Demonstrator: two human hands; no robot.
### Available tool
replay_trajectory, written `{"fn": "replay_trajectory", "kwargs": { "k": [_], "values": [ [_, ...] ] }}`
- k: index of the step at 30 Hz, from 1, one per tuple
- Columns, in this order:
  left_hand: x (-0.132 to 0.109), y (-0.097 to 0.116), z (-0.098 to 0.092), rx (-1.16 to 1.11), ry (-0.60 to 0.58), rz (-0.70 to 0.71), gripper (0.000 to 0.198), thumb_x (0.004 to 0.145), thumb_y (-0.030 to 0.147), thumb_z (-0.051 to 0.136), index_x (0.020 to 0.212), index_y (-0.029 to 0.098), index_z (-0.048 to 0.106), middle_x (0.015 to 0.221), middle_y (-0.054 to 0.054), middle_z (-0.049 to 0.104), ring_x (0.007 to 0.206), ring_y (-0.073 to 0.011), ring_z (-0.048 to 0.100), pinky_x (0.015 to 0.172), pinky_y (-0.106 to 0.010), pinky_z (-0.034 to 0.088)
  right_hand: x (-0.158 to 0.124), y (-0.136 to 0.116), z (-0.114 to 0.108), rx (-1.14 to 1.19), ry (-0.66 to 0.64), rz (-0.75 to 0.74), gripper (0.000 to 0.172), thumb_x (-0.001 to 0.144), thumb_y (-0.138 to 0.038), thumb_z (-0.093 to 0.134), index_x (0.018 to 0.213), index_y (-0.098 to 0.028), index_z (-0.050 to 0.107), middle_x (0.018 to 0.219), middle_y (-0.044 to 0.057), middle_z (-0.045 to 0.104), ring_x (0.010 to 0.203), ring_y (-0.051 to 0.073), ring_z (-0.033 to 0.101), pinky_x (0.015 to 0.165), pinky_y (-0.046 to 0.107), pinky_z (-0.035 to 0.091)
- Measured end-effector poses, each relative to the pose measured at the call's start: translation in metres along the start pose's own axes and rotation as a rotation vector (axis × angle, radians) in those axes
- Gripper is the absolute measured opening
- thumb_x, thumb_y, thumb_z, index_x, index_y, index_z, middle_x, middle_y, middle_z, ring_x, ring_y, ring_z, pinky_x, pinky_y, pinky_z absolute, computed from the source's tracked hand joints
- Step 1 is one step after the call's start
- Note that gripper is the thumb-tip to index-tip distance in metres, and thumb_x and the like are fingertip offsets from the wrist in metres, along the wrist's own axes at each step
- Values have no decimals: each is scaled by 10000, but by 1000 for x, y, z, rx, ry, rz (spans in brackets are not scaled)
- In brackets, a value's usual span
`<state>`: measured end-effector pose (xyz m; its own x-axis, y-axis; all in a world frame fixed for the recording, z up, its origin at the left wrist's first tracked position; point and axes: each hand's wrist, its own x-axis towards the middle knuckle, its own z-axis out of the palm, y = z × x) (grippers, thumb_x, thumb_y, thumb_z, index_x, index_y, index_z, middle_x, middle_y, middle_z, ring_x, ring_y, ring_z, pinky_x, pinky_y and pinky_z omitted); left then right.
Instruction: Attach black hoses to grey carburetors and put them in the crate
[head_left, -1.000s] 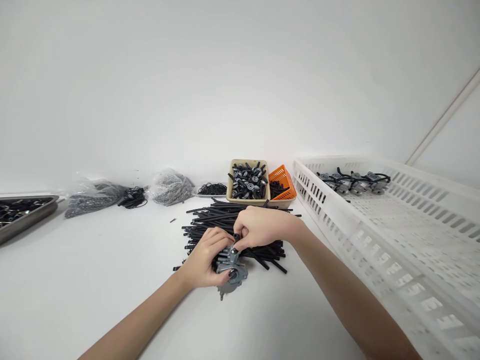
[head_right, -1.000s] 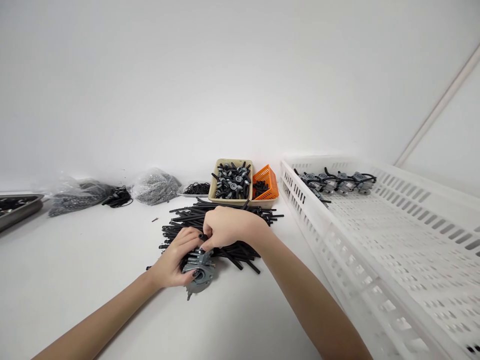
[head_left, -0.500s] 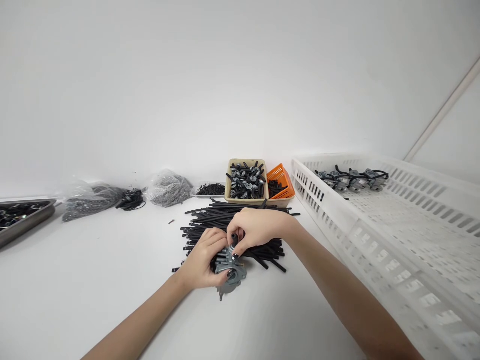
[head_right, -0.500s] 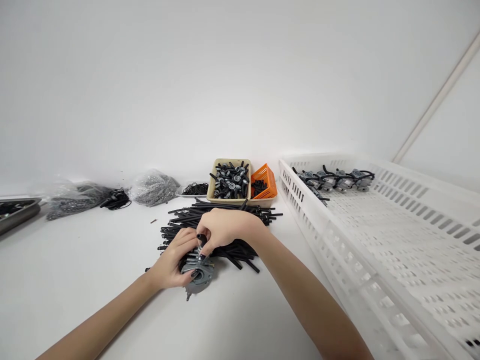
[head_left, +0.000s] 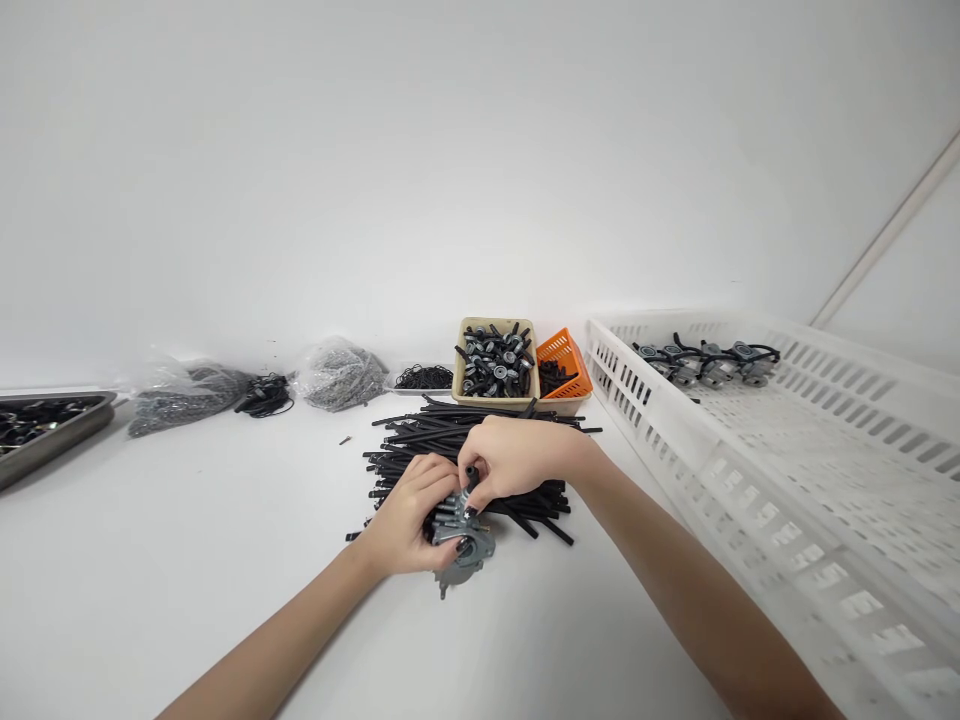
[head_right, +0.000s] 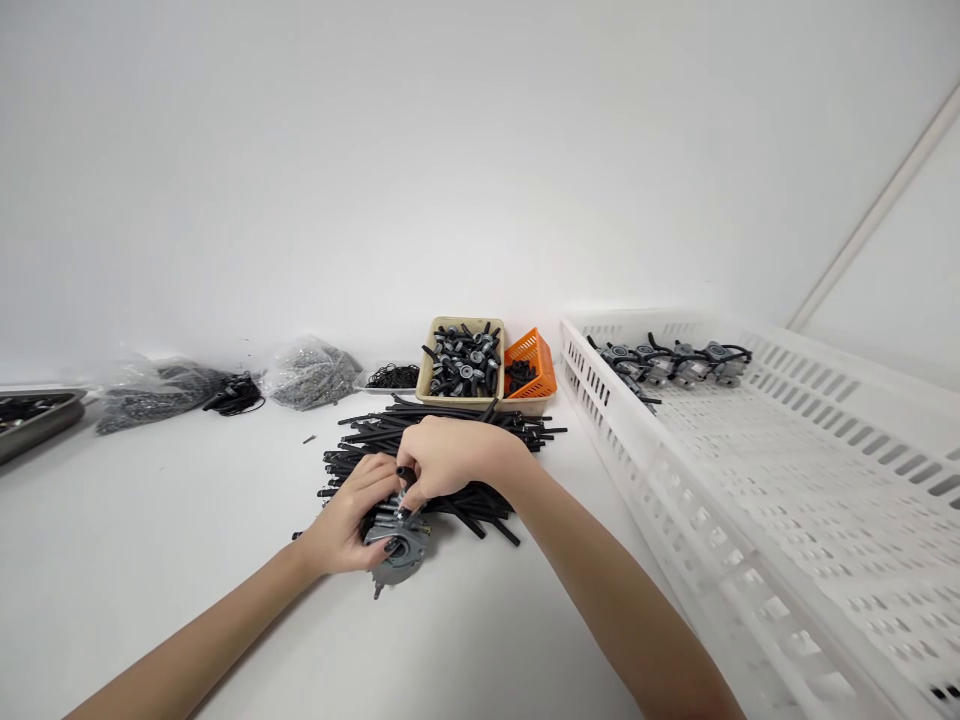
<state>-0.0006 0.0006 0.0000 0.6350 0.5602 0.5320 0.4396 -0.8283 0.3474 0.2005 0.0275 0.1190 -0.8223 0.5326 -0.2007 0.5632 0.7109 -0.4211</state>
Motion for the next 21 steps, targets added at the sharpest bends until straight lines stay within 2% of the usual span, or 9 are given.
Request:
{"fn": "replay_trajectory", "kwargs": {
  "k": [2, 5, 8, 11, 18, 21],
  "values": [
    [0, -1, 0, -2, -4, 4, 311, 820, 460, 535, 970, 193, 592, 942, -109, 665, 914, -268, 527, 856, -433, 386, 0, 1, 0, 12, 2, -52, 107, 758, -223, 712, 848, -167, 728, 754, -5, 684, 685, 137, 586, 580, 237, 376],
    [-1, -2, 1, 6, 3, 12, 349, 819, 460, 539, 1038, 196, 598, 987, -114, 678, 908, -268, 534, 858, -433, 393, 0, 2, 0, 37, 12, -126, 202, 734, -108, 705, 921, -181, 732, 897, 8, 724, 807, 146, 624, 676, 225, 415],
    [-1, -2, 1, 18, 9, 11, 316, 816, 457, 542, 980, 194, 600, 952, -111, 668, 914, -272, 542, 848, -434, 399, 1, 2, 1, 3, 18, -60, 114, 738, -227, 727, 832, -164, 718, 743, 3, 685, 698, 151, 596, 585, 241, 388],
    [0, 0, 0, 19, 12, 15, 268, 818, 455, 535, 878, 197, 579, 896, -105, 647, 924, -277, 540, 840, -439, 399, 1, 1, 2, -32, 10, 17, 209, 733, -364, 719, 711, -162, 670, 591, -17, 594, 571, 141, 528, 492, 263, 310],
    [-1, 0, 0, -5, 0, -5, 292, 832, 457, 521, 937, 190, 577, 899, -90, 627, 880, -254, 518, 825, -435, 406, 1, -1, 3, 28, 5, 19, 181, 719, -354, 689, 789, -188, 668, 736, -3, 663, 653, 144, 573, 532, 250, 351],
    [-2, 0, 0, -1, 17, -39, 351, 819, 509, 513, 943, 183, 550, 886, -90, 600, 844, -247, 506, 787, -426, 427, 1, -2, 4, 31, -16, 10, 193, 705, -347, 688, 813, -187, 671, 708, -5, 652, 658, 149, 573, 543, 252, 365]
  ]
}}
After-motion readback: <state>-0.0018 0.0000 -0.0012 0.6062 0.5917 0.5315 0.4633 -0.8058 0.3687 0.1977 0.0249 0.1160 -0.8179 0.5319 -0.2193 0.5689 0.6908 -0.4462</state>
